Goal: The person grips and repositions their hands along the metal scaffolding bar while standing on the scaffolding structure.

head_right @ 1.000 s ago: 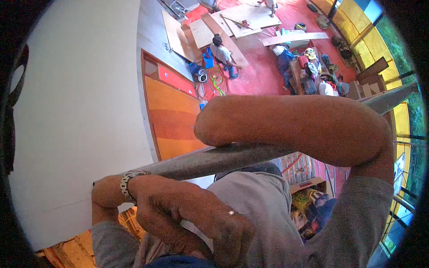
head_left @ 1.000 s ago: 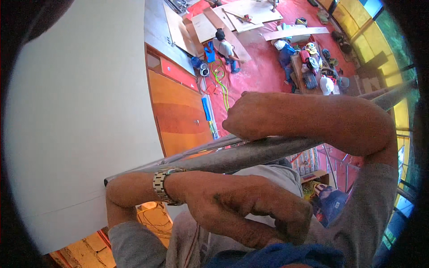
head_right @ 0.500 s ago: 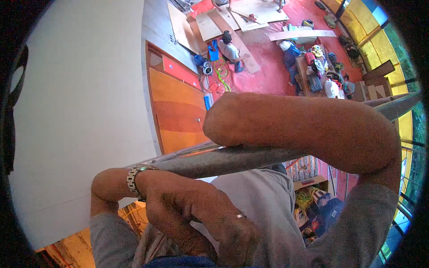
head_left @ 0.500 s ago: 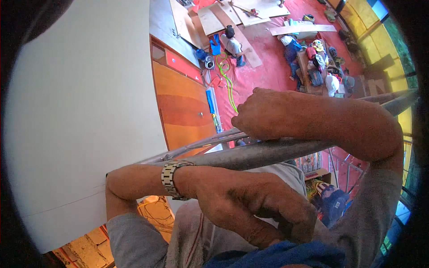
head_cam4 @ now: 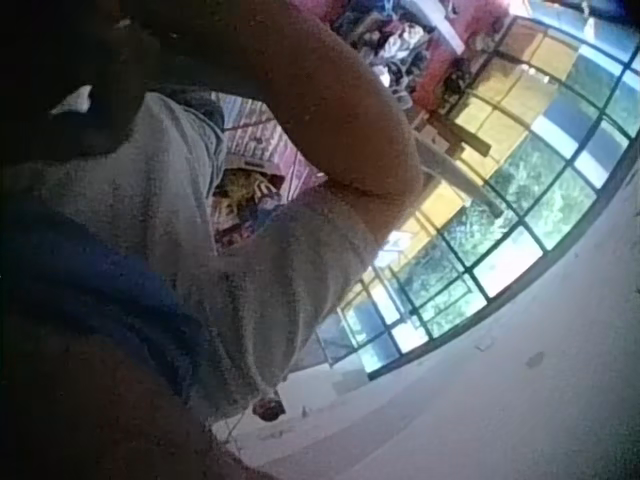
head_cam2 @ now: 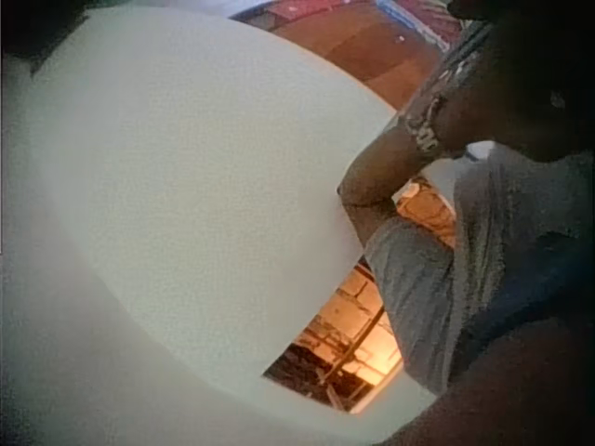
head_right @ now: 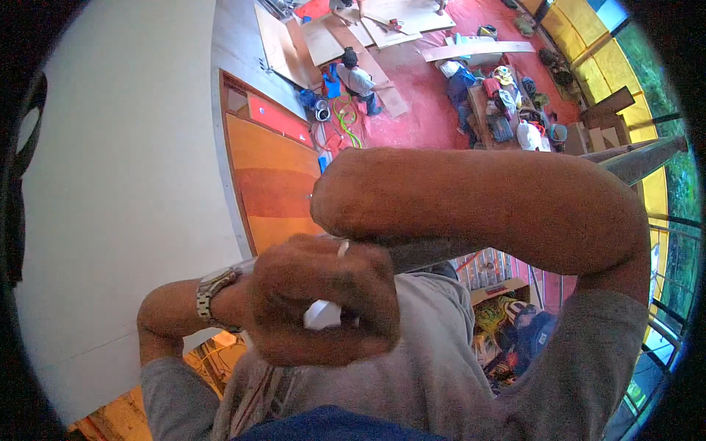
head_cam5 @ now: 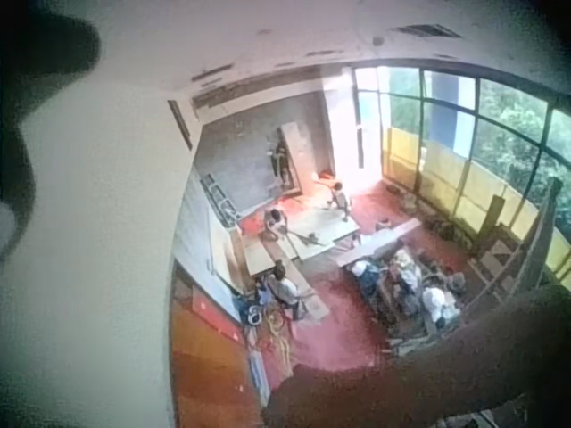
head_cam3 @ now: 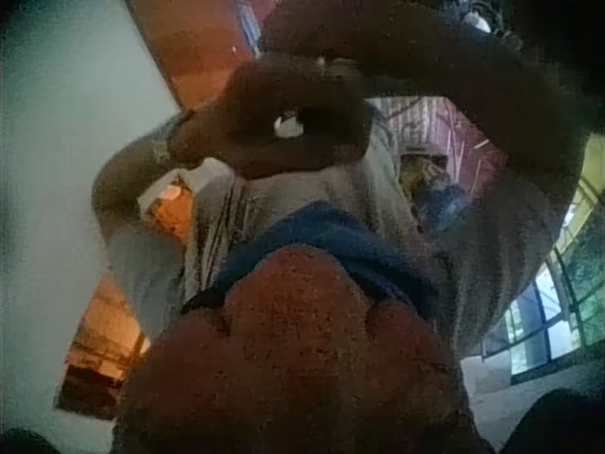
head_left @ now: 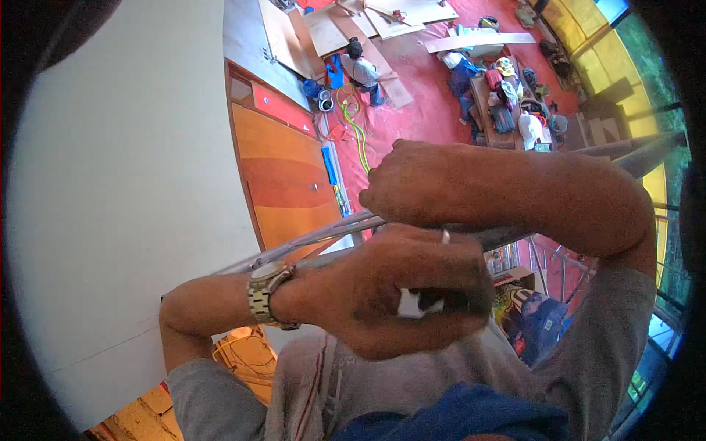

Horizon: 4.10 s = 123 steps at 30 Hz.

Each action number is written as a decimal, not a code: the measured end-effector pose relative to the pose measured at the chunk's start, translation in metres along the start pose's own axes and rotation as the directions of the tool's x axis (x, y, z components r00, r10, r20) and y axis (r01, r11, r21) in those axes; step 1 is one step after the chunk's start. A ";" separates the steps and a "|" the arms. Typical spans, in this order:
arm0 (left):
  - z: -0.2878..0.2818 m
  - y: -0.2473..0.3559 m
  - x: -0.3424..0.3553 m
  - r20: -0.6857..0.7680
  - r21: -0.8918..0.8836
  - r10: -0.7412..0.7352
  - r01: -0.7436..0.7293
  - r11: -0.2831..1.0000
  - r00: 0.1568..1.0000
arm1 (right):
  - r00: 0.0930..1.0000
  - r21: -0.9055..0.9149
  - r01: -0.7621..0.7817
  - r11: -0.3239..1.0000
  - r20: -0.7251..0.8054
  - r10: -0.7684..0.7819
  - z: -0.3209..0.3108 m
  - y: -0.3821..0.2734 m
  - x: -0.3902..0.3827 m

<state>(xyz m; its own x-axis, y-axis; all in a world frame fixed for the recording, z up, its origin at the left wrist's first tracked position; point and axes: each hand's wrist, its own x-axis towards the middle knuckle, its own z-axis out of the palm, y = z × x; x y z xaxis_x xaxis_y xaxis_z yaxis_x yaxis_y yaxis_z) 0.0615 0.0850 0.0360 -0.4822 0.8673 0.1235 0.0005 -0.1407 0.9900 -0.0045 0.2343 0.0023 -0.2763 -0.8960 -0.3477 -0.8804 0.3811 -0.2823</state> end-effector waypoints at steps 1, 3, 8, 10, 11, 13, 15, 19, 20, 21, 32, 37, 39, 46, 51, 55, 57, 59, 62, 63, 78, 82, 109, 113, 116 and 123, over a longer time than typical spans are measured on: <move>0.001 -0.001 0.001 0.002 -0.001 -0.001 0.001 1.000 1.000 | 1.000 -0.003 0.000 1.000 0.001 0.000 -0.002 0.000 -0.002; 0.008 -0.004 0.003 -0.066 0.267 0.035 -0.016 0.963 0.997 | 1.000 -0.002 0.004 1.000 -0.007 -0.004 -0.004 -0.001 -0.007; 0.016 -0.021 0.002 0.144 0.616 0.223 -0.263 0.742 0.964 | 1.000 0.007 0.014 1.000 -0.004 -0.014 0.001 0.002 -0.001; 0.022 -0.023 -0.002 0.207 0.693 0.246 -0.320 0.646 0.947 | 1.000 0.010 0.024 1.000 -0.002 -0.024 0.004 0.002 0.004; 0.025 -0.025 -0.005 0.286 0.745 0.220 -0.361 0.561 0.933 | 1.000 0.011 0.027 1.000 -0.002 -0.027 0.005 0.002 0.007; 0.030 -0.030 -0.009 0.363 0.781 0.189 -0.409 0.471 0.912 | 1.000 0.009 0.025 1.000 -0.004 -0.025 0.007 0.002 0.010; 0.034 -0.034 -0.013 0.449 0.825 0.070 -0.443 0.351 0.891 | 1.000 0.010 0.026 1.000 0.000 -0.026 0.006 0.002 0.012; 0.036 -0.037 -0.017 0.474 0.842 0.043 -0.467 0.269 0.879 | 1.000 0.001 0.028 1.000 -0.002 -0.028 0.006 0.001 0.015; 0.036 -0.038 -0.017 0.470 0.842 0.054 -0.465 0.274 0.881 | 1.000 0.002 0.024 1.000 0.000 -0.024 0.008 0.001 0.015; 0.036 -0.037 -0.017 0.462 0.843 0.062 -0.460 0.278 0.885 | 1.000 -0.005 0.029 1.000 0.002 -0.029 0.009 0.002 0.018; 0.035 -0.034 -0.016 0.478 0.860 -0.008 -0.466 0.208 0.878 | 0.998 0.009 0.052 0.999 -0.039 -0.052 0.002 0.001 0.013; 0.037 -0.037 -0.018 0.472 0.866 0.014 -0.467 0.178 0.882 | 0.999 -0.040 0.023 0.999 -0.025 -0.024 -0.010 -0.010 0.009; 0.036 -0.038 -0.019 0.483 0.857 0.023 -0.477 0.193 0.876 | 1.000 -0.082 -0.003 0.997 -0.031 0.001 -0.014 -0.012 0.008; 0.041 -0.038 -0.024 0.456 0.878 -0.038 -0.443 0.179 0.889 | 1.000 -0.031 0.014 0.999 0.011 -0.014 -0.012 -0.008 0.013; 0.036 -0.040 -0.027 0.453 0.891 -0.114 -0.445 0.088 0.884 | 0.999 0.109 0.054 0.993 -0.013 -0.053 0.002 0.005 0.016; 0.038 -0.043 -0.027 0.453 0.890 -0.250 -0.452 0.064 0.856 | 0.998 0.039 0.055 0.998 0.026 -0.056 0.017 0.014 0.023; 0.039 -0.046 -0.032 0.425 0.902 -0.324 -0.425 0.076 0.845 | 0.995 -0.005 0.078 0.997 0.060 -0.077 0.021 0.014 0.028; 0.037 -0.052 -0.032 0.425 0.902 -0.313 -0.426 0.069 0.849 | 0.994 0.004 0.080 0.997 0.070 -0.081 0.015 0.015 0.024; 0.039 -0.043 -0.035 0.394 0.912 -0.314 -0.410 0.017 0.864 | 0.995 0.000 0.073 0.997 0.067 -0.073 0.009 0.007 0.027; 0.037 -0.043 -0.034 0.398 0.908 -0.305 -0.418 0.000 0.865 | 0.995 0.005 0.066 0.998 0.071 -0.066 0.010 0.009 0.028; 0.031 -0.051 -0.033 0.432 0.891 -0.298 -0.454 -0.005 0.851 | 0.997 0.001 0.055 0.998 0.059 -0.055 0.016 0.013 0.026; 0.034 -0.052 -0.038 0.450 0.879 -0.268 -0.475 -0.033 0.852 | 0.998 0.008 0.053 0.999 0.021 -0.054 0.000 0.001 0.021; 0.037 -0.071 -0.041 0.403 0.900 -0.312 -0.435 -0.037 0.860 | 0.999 0.035 0.047 0.998 -0.027 -0.046 -0.006 0.004 0.009; 0.042 -0.064 -0.044 0.380 0.909 -0.333 -0.415 -0.039 0.863 | 0.998 0.030 0.056 0.998 -0.018 -0.056 -0.003 0.000 0.015; 0.041 -0.063 -0.044 0.382 0.910 -0.333 -0.414 -0.028 0.862 | 0.999 0.025 0.049 0.998 -0.012 -0.049 -0.001 0.000 0.016; 0.040 -0.060 -0.043 0.374 0.914 -0.344 -0.405 -0.020 0.861 | 0.999 0.011 0.039 0.999 -0.014 -0.039 -0.008 -0.004 0.014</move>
<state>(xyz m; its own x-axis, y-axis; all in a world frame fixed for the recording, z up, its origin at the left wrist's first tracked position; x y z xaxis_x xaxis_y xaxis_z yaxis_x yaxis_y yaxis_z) 0.1171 0.0751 -0.0259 -0.0875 0.9741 -0.2087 0.9961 0.0877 -0.0082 -0.0081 0.2184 0.0056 -0.2470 -0.9134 -0.3237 -0.8864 0.3479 -0.3053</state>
